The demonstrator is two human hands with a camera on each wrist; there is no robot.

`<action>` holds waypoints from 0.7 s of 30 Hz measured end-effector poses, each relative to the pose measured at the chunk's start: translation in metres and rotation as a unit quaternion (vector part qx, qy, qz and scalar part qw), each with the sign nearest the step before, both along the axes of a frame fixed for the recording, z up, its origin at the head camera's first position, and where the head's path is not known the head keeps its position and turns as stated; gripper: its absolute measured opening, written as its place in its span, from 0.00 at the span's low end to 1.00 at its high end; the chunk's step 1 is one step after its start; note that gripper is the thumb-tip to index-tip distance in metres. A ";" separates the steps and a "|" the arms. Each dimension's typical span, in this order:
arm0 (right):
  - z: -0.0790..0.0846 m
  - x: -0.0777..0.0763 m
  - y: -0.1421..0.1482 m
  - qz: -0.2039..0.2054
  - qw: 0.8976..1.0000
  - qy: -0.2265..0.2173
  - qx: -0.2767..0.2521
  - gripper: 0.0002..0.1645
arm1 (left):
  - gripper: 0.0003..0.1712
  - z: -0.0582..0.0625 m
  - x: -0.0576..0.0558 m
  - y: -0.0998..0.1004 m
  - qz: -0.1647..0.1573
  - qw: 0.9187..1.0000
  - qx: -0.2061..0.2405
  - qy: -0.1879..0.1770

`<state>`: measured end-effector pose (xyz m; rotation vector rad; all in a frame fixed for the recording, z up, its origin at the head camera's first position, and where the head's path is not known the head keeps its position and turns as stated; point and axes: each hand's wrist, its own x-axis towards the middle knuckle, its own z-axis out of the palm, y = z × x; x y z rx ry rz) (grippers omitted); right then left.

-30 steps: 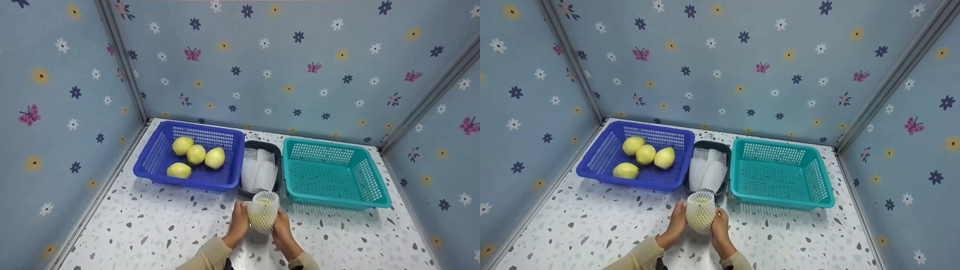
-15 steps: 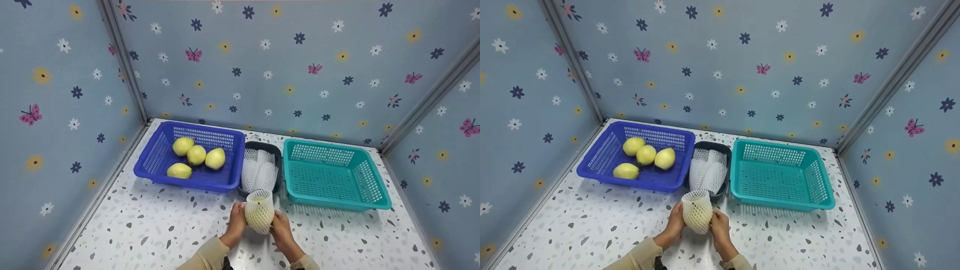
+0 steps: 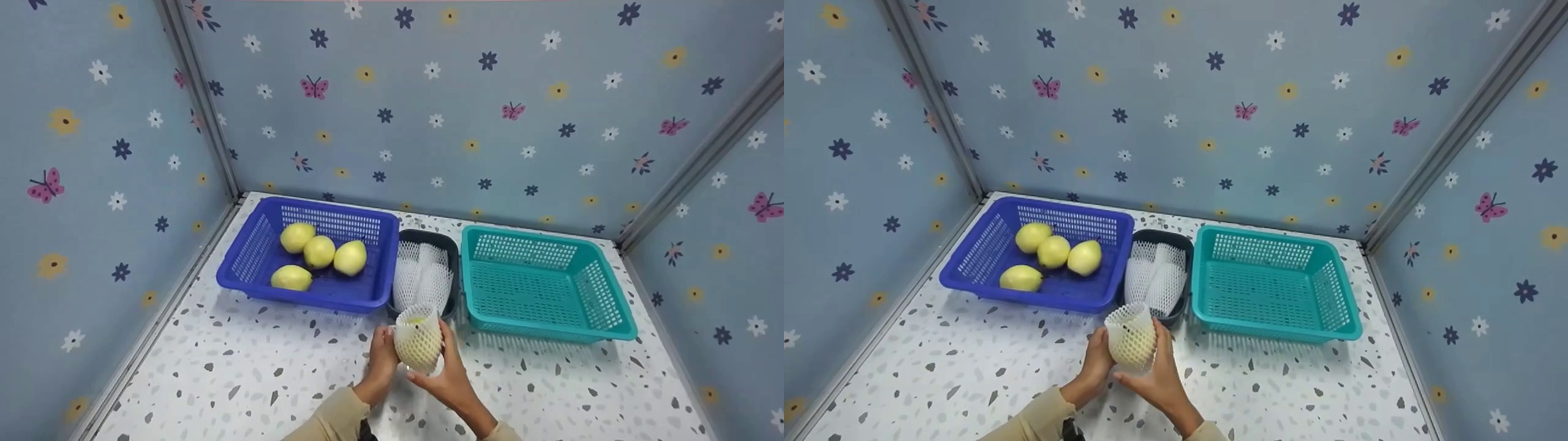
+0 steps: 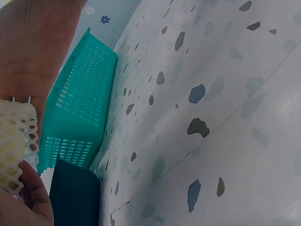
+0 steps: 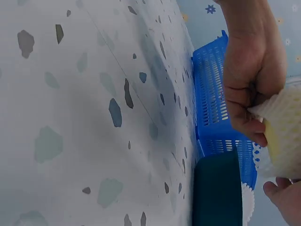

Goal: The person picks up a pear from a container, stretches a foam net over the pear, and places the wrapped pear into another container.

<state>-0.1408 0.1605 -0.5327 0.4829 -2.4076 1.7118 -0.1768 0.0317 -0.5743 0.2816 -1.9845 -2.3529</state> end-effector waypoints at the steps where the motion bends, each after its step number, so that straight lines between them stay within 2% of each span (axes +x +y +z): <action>1: 0.001 0.001 -0.003 -0.010 1.000 0.002 0.005 0.60 | 0.10 0.000 0.001 0.001 0.004 1.000 -0.014 0.005; 3: -0.003 0.001 -0.007 -0.036 0.999 0.008 0.009 0.64 | 0.10 0.002 0.003 0.004 0.010 0.999 -0.031 0.017; 7: -0.022 -0.009 -0.007 -0.080 0.996 0.030 0.014 0.64 | 0.09 0.007 0.007 0.006 0.008 0.999 -0.026 0.028; 9: -0.031 -0.015 -0.005 -0.087 0.995 0.042 0.022 0.62 | 0.09 0.013 0.010 0.006 0.007 0.999 -0.023 0.026; 12: -0.037 -0.021 -0.002 -0.074 0.996 0.051 0.030 0.60 | 0.10 0.021 0.013 0.005 -0.001 1.000 -0.009 -0.003; 15: -0.034 -0.024 0.001 -0.057 0.997 0.040 0.031 0.58 | 0.11 0.019 0.014 0.005 -0.027 0.999 0.031 -0.035; 17: -0.026 -0.023 0.001 -0.048 0.998 0.029 0.020 0.56 | 0.10 0.013 0.012 0.005 -0.046 0.996 0.065 -0.049; 21: -0.007 -0.019 0.000 -0.039 0.999 0.005 -0.007 0.52 | 0.09 0.000 0.008 0.002 -0.091 0.990 0.094 -0.056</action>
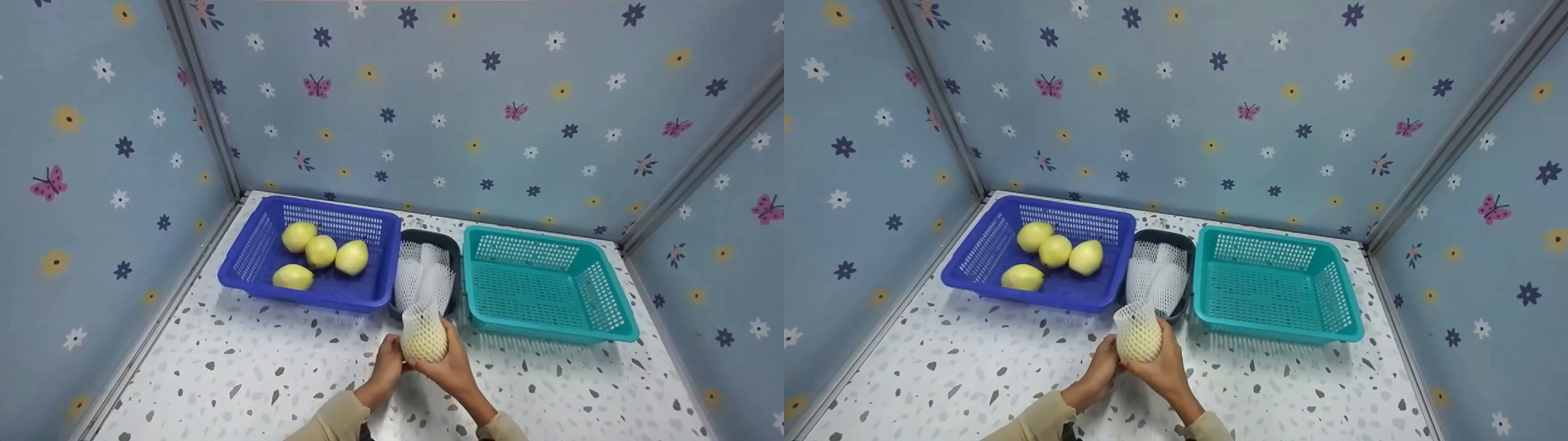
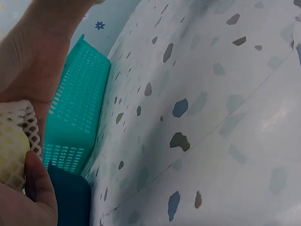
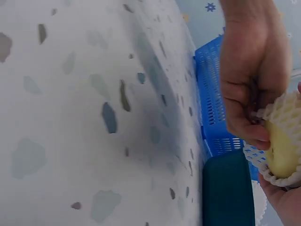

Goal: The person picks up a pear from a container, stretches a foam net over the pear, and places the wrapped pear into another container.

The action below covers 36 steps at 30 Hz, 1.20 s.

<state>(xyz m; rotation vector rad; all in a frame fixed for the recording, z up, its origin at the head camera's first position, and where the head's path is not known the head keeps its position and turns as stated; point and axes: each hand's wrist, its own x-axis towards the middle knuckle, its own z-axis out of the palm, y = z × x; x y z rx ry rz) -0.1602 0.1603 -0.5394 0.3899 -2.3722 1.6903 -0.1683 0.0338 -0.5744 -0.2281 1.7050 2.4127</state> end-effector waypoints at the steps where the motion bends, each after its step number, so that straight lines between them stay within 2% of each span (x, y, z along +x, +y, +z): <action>1: 0.005 0.001 0.000 -0.001 1.000 -0.006 -0.002 0.52 | 0.09 -0.002 -0.001 -0.001 -0.015 1.000 0.003 0.000; 6: 0.016 -0.002 0.005 -0.009 1.000 -0.018 0.000 0.51 | 0.09 -0.002 -0.006 -0.008 -0.084 0.996 0.004 -0.011; 9: 0.019 -0.004 0.010 -0.012 1.000 -0.020 0.001 0.51 | 0.10 0.000 -0.008 -0.013 -0.095 0.995 -0.012 -0.006; 12: 0.025 -0.007 0.017 -0.024 0.999 -0.020 0.008 0.50 | 0.11 0.006 -0.014 -0.019 -0.075 0.996 -0.034 0.024; 15: 0.033 -0.011 0.025 -0.043 0.999 -0.018 0.018 0.50 | 0.10 0.018 -0.020 -0.028 -0.046 0.994 -0.062 0.079; 18: 0.042 -0.015 0.034 -0.057 0.998 -0.016 0.022 0.50 | 0.07 0.038 -0.023 -0.037 -0.019 0.982 -0.115 0.147; 20: 0.049 -0.019 0.039 -0.061 0.998 -0.018 0.021 0.50 | 0.07 0.051 -0.024 -0.043 -0.002 0.969 -0.158 0.191; 22: 0.052 -0.025 0.048 -0.063 0.998 -0.011 0.023 0.50 | 0.06 0.061 -0.027 -0.049 0.016 0.947 -0.214 0.238; 24: 0.059 -0.029 0.055 -0.068 0.997 -0.005 0.031 0.50 | 0.05 0.056 -0.038 -0.056 0.035 0.917 -0.278 0.285; 25: 0.060 -0.034 0.061 -0.069 0.997 -0.006 0.034 0.50 | 0.05 0.052 -0.044 -0.060 0.044 0.898 -0.313 0.306; 29: 0.059 -0.053 0.086 -0.070 0.996 0.001 0.061 0.51 | 0.04 0.027 -0.069 -0.074 0.069 0.808 -0.461 0.362; 31: 0.054 -0.066 0.101 -0.071 0.994 0.001 0.077 0.52 | 0.04 0.023 -0.074 -0.079 0.066 0.772 -0.512 0.371; 32: 0.055 -0.070 0.107 -0.071 0.993 0.006 0.090 0.52 | 0.04 0.021 -0.075 -0.080 0.063 0.758 -0.530 0.374; 34: 0.057 -0.079 0.118 -0.071 0.992 0.007 0.107 0.52 | 0.05 0.018 -0.077 -0.082 0.056 0.740 -0.555 0.376; 36: 0.060 -0.087 0.128 -0.063 0.991 0.007 0.117 0.53 | 0.06 0.015 -0.078 -0.083 0.048 0.732 -0.570 0.370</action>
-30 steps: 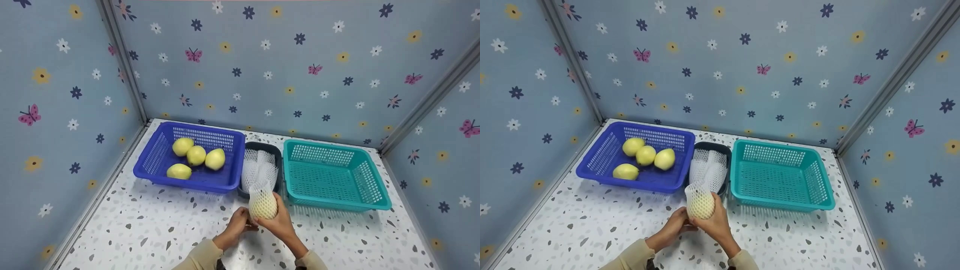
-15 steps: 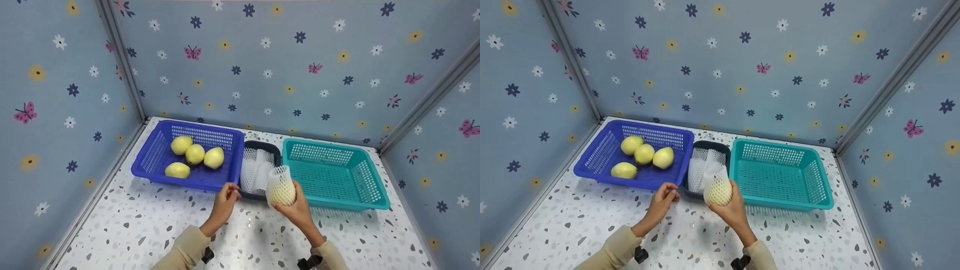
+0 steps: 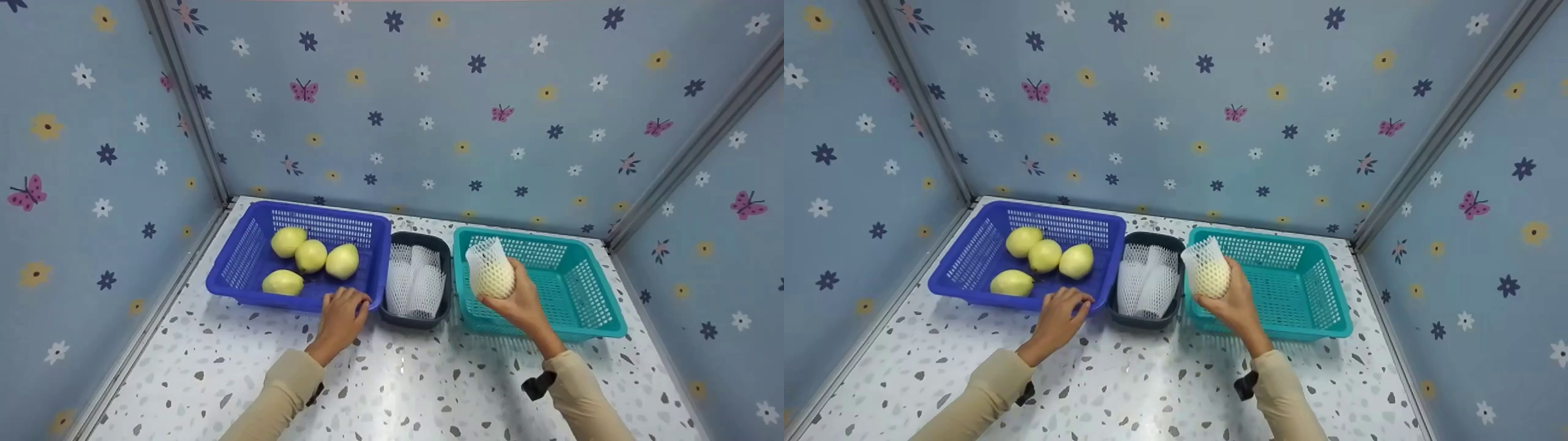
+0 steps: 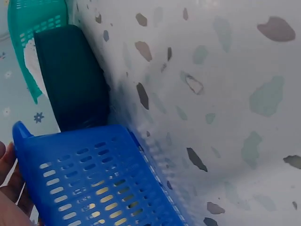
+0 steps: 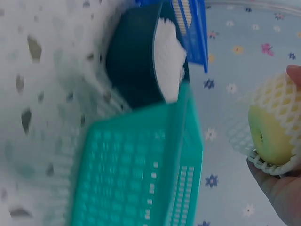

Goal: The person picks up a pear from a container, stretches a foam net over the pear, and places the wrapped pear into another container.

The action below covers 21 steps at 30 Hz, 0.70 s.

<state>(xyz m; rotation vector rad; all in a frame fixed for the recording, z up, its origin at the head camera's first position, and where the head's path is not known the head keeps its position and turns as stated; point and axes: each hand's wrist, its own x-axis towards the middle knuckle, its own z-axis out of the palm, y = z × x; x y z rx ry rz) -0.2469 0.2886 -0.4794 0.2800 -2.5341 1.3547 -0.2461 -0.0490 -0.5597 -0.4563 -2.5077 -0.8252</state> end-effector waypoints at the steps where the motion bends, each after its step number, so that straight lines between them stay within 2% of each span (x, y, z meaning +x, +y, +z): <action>1: 0.002 -0.004 0.004 0.006 1.000 -0.001 0.003 0.53 | 0.06 -0.001 0.000 0.000 0.001 1.000 -0.004 -0.007; 7: 0.013 -0.028 0.028 0.025 0.999 -0.015 0.035 0.54 | 0.09 -0.007 -0.001 0.002 0.002 0.999 0.004 -0.044; 13: 0.018 -0.051 0.043 0.041 0.994 -0.041 0.094 0.53 | 0.10 -0.007 -0.001 0.001 -0.006 0.999 0.009 -0.052; 17: 0.021 -0.067 0.045 0.064 0.985 -0.055 0.148 0.53 | 0.10 -0.007 -0.002 -0.002 -0.005 0.999 0.008 -0.049; 21: 0.021 -0.081 0.047 0.063 0.969 -0.071 0.227 0.54 | 0.10 -0.007 -0.003 -0.002 -0.009 0.999 0.006 -0.048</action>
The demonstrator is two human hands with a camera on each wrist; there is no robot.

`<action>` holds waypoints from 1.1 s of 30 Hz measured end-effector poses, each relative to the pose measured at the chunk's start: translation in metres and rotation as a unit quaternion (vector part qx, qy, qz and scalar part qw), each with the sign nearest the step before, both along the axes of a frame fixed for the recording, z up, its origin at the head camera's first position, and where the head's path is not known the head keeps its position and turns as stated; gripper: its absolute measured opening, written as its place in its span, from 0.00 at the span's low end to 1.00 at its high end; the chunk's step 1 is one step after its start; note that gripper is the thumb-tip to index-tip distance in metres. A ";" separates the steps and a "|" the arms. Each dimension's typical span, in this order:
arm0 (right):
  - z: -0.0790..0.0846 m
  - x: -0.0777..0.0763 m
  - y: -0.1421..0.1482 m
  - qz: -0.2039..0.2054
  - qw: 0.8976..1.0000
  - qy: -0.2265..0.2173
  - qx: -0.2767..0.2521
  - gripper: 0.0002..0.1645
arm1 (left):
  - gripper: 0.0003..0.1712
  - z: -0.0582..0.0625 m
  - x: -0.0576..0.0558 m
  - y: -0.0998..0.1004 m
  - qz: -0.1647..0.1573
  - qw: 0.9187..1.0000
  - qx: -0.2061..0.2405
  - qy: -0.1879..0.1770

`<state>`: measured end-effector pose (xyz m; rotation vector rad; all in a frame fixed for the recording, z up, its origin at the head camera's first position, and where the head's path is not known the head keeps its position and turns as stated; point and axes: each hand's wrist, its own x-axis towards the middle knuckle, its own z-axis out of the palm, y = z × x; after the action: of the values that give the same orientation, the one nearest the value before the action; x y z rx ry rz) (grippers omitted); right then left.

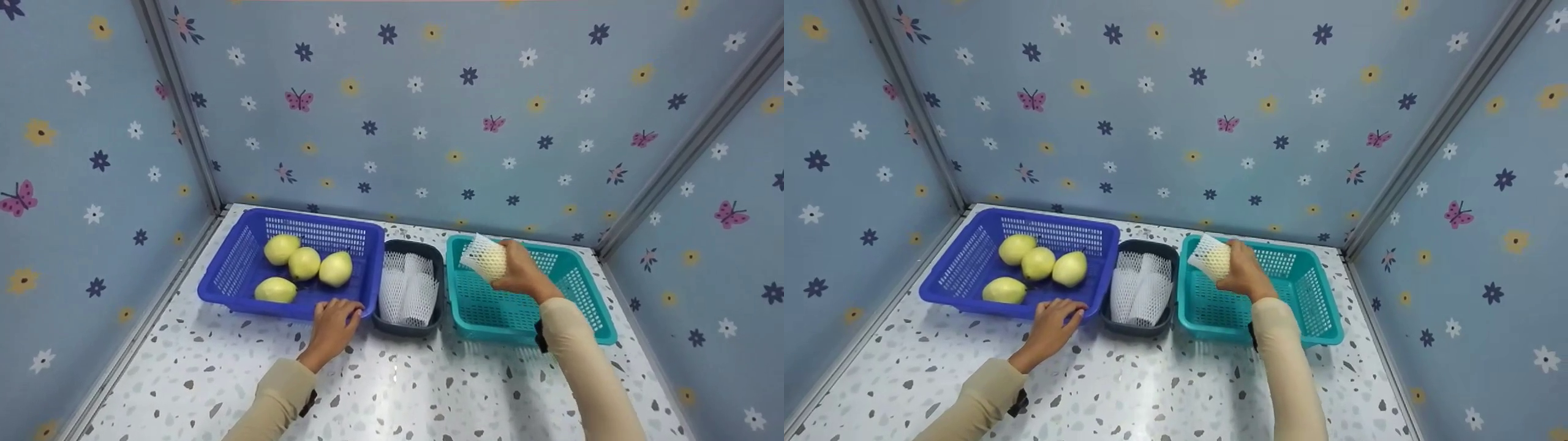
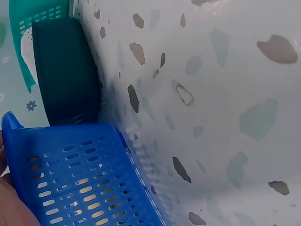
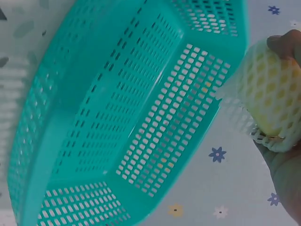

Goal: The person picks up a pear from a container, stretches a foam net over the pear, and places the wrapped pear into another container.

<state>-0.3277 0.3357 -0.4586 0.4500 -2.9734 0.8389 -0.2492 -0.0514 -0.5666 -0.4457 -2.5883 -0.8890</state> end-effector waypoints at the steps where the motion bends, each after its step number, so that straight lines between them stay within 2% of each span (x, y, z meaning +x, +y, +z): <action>1: -0.001 -0.003 0.000 0.000 1.000 -0.002 0.020 0.54 | 0.10 0.000 0.000 0.000 -0.001 1.000 0.001 -0.001; 6: -0.008 -0.017 -0.001 -0.002 0.995 -0.006 0.101 0.51 | 0.10 0.000 0.000 -0.002 -0.005 1.000 0.002 0.000; 12: -0.021 -0.027 0.003 -0.001 0.986 -0.003 0.165 0.49 | 0.10 0.002 0.001 -0.002 -0.009 1.000 -0.004 0.015; 21: -0.038 -0.034 0.000 0.002 0.978 -0.031 0.205 0.48 | 0.10 0.001 0.002 -0.005 -0.004 1.000 -0.020 0.008; 28: -0.048 -0.041 -0.009 0.008 0.970 -0.019 0.242 0.45 | 0.10 0.001 0.001 -0.007 -0.006 1.000 -0.018 0.012; 33: -0.065 -0.041 -0.008 0.011 0.966 -0.015 0.258 0.45 | 0.11 -0.001 0.003 -0.005 -0.013 1.000 -0.019 0.014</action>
<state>-0.3692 0.3279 -0.5237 0.4808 -3.1948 0.0516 -0.2458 -0.0559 -0.5679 -0.4991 -2.5822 -0.8375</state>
